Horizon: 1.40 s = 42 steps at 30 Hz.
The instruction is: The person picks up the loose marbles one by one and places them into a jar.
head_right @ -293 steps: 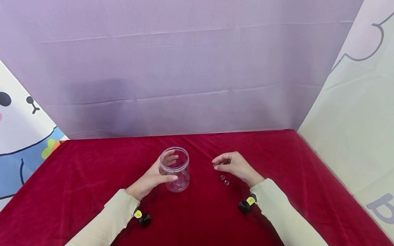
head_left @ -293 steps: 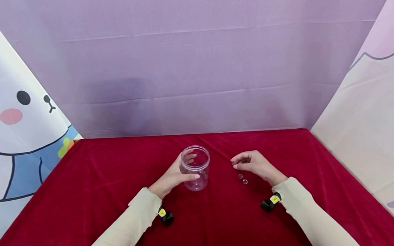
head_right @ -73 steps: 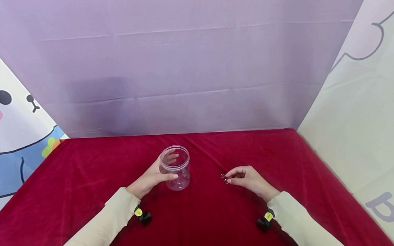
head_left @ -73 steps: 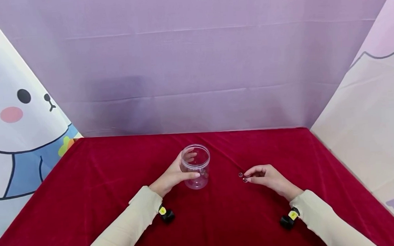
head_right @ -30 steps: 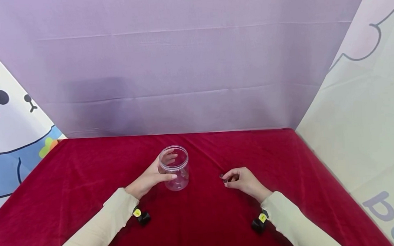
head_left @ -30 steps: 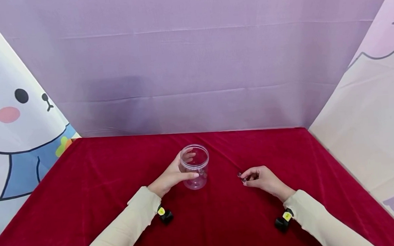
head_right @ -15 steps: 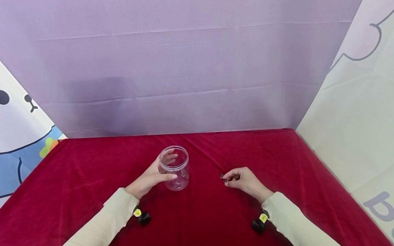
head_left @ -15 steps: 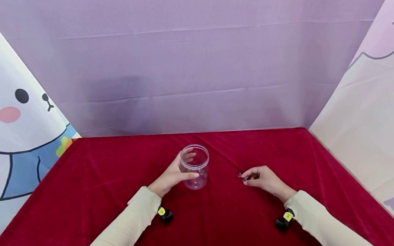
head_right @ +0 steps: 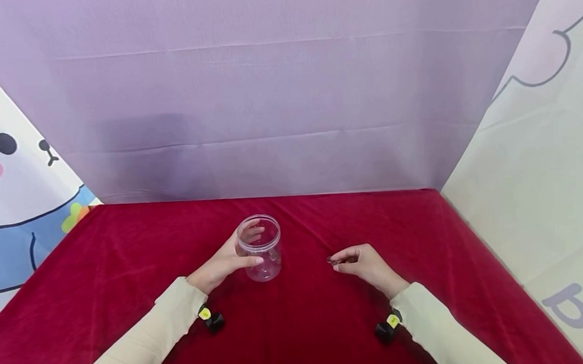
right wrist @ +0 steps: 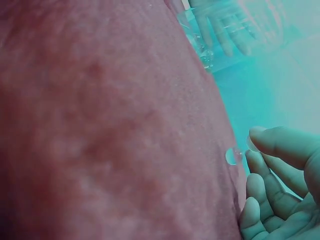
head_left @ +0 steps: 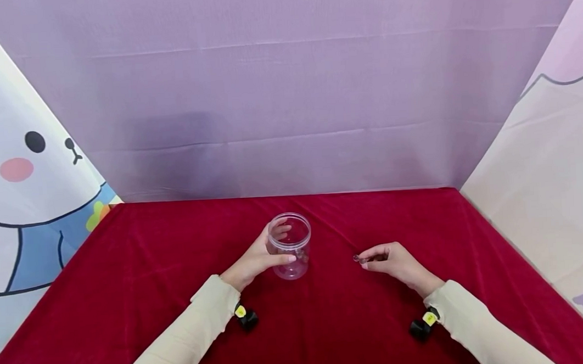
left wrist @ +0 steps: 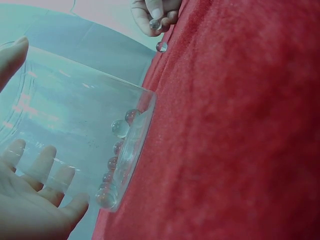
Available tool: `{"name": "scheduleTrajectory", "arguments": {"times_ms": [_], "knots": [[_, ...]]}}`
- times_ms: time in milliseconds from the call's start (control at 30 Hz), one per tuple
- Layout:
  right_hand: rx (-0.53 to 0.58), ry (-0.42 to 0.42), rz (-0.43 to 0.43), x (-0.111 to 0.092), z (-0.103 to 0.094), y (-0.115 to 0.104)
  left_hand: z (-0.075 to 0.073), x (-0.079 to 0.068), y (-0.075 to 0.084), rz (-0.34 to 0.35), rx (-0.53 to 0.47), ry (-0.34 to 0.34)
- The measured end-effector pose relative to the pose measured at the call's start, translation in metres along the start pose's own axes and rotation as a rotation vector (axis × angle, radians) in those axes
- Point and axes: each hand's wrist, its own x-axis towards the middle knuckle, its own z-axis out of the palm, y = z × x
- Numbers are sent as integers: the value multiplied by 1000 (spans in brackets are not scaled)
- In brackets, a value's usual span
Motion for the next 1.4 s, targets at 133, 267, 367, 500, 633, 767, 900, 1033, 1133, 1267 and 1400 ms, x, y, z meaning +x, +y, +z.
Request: {"name": "scheduleTrajectory", "arguments": {"times_ms": [133,267,367,500,633,767,900,1033,1133,1267,1400], "knots": [[17,-14,-1,0,-1,-4,1,0,0,1,1,-2],[6,9,6,1,-2,-9,1,0,2,0,-4,-5],[-4,20,3,2,-2,-12,1,0,2,-1,-5,-6],[13,18,-12,5,-1,-16,1,0,2,6,-8,-4],[36,17,-14,8,1,-20,1,-1,1,7,-12,-1],[48,25,-16,12,4,-24,2,-1,1,0,-10,5],[55,25,-24,15,7,-27,3,-1,0,-1,-3,11],[56,15,-19,17,10,-30,3,-1,-2,-12,0,4],[54,9,-33,19,11,-33,3,-1,-3,-13,-1,1],[63,13,-58,22,13,-38,3,0,-2,-10,1,7],[60,19,-69,24,14,-41,2,0,-1,-17,6,12]]}}
